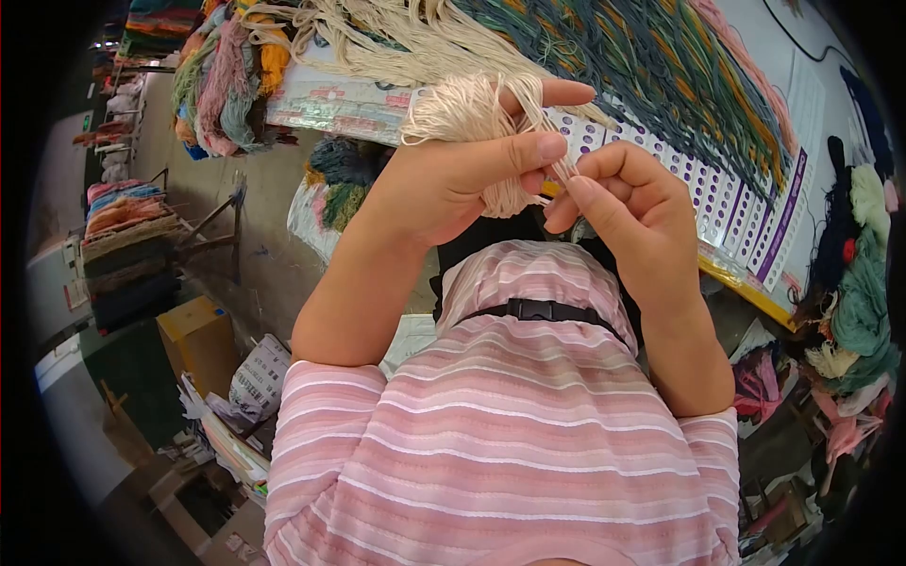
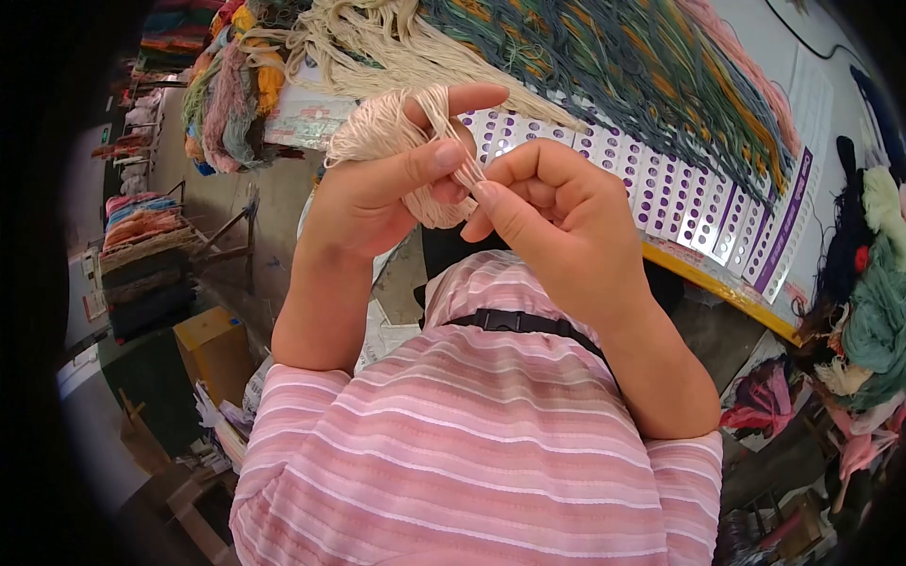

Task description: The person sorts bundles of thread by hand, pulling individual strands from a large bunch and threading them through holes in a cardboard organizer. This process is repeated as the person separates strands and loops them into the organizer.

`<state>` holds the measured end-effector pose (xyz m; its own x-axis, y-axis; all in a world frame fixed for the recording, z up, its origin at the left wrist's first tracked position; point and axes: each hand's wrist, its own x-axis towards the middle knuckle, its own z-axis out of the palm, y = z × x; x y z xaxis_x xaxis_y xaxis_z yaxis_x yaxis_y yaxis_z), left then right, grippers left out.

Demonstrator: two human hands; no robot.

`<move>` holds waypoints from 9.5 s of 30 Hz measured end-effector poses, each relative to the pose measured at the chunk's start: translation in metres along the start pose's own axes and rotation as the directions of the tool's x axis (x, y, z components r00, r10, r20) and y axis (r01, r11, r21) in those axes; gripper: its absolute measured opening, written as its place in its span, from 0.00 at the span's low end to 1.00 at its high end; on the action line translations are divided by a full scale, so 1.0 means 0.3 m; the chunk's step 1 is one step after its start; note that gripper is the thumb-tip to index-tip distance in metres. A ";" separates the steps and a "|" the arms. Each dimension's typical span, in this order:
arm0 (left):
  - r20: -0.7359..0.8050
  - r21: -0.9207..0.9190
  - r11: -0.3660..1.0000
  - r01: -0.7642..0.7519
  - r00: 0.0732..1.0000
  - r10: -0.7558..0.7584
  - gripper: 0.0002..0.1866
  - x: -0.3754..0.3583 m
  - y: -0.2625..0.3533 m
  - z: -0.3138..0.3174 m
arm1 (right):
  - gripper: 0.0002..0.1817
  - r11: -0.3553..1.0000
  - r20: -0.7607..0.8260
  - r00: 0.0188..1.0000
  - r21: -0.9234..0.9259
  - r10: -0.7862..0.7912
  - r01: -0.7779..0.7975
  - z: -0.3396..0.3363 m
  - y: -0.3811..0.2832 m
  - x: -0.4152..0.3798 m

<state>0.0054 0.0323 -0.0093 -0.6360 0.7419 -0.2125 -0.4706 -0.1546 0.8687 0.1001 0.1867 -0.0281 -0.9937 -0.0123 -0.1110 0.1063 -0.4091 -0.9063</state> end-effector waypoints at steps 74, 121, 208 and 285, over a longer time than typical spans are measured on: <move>0.055 0.053 0.998 -0.037 0.998 0.034 0.31 -0.026 0.073 -0.005 | 0.03 0.990 0.051 0.999 0.140 0.008 -0.015 -0.001 -0.034 0.021; -0.033 0.169 0.984 -0.048 0.998 0.054 0.30 -0.030 0.056 0.005 | 0.04 0.988 -0.090 0.995 -0.142 0.050 -0.062 0.054 -0.054 0.013; -0.546 -0.534 0.456 -0.712 0.702 0.457 0.02 -0.560 0.379 -0.996 | 0.26 0.936 -0.749 0.561 -0.261 -0.351 0.237 -1.388 -0.725 -1.498; -0.262 0.297 0.940 -0.168 0.932 0.250 0.25 0.275 0.147 -0.140 | 0.11 0.714 -0.399 0.872 -0.695 -0.284 -0.086 -0.353 0.158 0.039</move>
<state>-0.0935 0.0592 -0.0072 -0.8707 0.4819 -0.0981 -0.1533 -0.0763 0.9852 0.0970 0.2637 -0.1155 -0.8828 0.4698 -0.0027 0.1852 0.3429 -0.9209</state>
